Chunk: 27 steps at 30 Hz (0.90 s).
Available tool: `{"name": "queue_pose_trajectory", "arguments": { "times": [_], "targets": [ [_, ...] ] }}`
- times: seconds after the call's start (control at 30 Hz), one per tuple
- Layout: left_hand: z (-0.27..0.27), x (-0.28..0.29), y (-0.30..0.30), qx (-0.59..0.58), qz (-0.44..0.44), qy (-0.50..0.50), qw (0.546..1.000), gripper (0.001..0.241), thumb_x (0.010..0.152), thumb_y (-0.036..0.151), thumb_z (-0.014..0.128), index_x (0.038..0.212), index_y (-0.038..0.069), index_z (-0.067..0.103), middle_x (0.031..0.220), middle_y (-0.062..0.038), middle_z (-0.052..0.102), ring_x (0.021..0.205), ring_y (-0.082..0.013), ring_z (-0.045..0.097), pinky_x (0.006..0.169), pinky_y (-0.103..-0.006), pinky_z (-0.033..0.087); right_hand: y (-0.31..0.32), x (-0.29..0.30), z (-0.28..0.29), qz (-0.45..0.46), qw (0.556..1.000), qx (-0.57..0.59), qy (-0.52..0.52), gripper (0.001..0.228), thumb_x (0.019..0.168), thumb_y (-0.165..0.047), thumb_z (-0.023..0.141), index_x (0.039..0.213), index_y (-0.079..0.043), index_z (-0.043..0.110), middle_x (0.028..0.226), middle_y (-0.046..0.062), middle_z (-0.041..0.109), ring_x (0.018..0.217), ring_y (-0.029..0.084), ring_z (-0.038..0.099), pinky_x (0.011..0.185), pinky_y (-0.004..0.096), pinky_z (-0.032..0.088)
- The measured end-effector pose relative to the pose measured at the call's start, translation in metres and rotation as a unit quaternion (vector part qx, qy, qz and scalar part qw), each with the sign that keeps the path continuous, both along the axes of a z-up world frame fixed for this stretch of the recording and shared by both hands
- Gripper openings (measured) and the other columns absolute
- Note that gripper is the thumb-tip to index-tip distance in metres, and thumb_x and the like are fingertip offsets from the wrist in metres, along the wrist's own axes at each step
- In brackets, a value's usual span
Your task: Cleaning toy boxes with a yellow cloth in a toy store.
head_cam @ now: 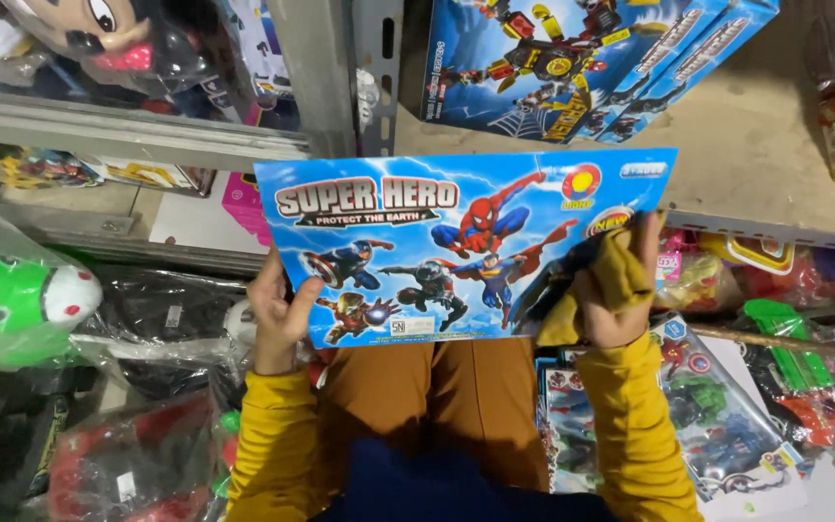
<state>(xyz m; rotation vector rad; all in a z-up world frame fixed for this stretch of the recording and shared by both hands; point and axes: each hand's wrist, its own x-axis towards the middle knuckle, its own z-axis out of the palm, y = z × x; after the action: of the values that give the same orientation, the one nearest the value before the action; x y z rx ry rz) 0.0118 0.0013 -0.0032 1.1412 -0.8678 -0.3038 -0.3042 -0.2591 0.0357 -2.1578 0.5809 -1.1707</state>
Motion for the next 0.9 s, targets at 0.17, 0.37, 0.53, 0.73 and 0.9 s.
{"name": "queue_pose_trajectory", "arguments": {
  "times": [0.17,0.37,0.53,0.73,0.9],
  "targets": [
    [-0.004,0.003,-0.006,-0.006,0.015,-0.012,1.0,0.053,0.098,0.016,0.069,0.142,-0.009,0.052,0.127,-0.01,0.064,0.115,-0.0151,0.06,0.103,-0.0289,0.047,0.017,0.006,-0.034,-0.013,0.994,0.088,-0.059,0.099,0.079,-0.005,0.065,0.164,0.002,0.015,0.153,0.024,0.038,0.138,0.029,0.041,0.127,0.036,0.027],
    [-0.012,0.003,-0.002,-0.005,0.013,-0.011,1.0,0.052,0.099,0.017,0.07,0.141,-0.01,0.053,0.126,-0.01,0.065,0.113,-0.0156,0.06,0.102,-0.0295,0.047,0.009,-0.013,-0.048,-0.014,0.994,-0.099,0.04,0.109,0.069,0.001,0.065,0.164,-0.011,0.014,0.16,0.029,0.026,0.148,0.035,0.035,0.125,0.039,0.024],
    [-0.006,-0.005,-0.008,-0.004,0.022,0.0,1.0,0.047,0.101,0.017,0.07,0.138,-0.009,0.056,0.123,-0.009,0.066,0.111,-0.0143,0.06,0.101,-0.0285,0.048,0.005,0.008,0.007,0.062,0.992,0.09,-0.055,0.102,0.086,0.004,0.061,0.169,0.003,0.003,0.165,0.021,0.039,0.15,0.026,0.042,0.129,0.036,0.03],
    [-0.005,0.006,-0.008,0.005,0.012,0.0,1.0,0.051,0.099,0.017,0.07,0.141,-0.008,0.054,0.124,-0.008,0.066,0.112,-0.0139,0.06,0.101,-0.0281,0.048,0.005,-0.023,-0.083,-0.013,1.0,0.009,-0.004,0.109,0.069,0.007,0.063,0.159,0.005,0.001,0.163,0.025,0.02,0.143,0.029,0.033,0.118,0.035,0.025],
    [0.004,-0.003,-0.01,0.0,-0.005,0.011,1.0,0.052,0.097,0.015,0.07,0.141,-0.008,0.052,0.127,-0.008,0.064,0.113,-0.0142,0.06,0.102,-0.0282,0.048,-0.023,-0.008,0.026,0.097,0.981,0.135,-0.095,0.11,0.084,0.001,0.061,0.171,-0.003,-0.005,0.174,0.009,0.022,0.12,0.013,0.047,0.118,0.028,0.038]
  ]
}}
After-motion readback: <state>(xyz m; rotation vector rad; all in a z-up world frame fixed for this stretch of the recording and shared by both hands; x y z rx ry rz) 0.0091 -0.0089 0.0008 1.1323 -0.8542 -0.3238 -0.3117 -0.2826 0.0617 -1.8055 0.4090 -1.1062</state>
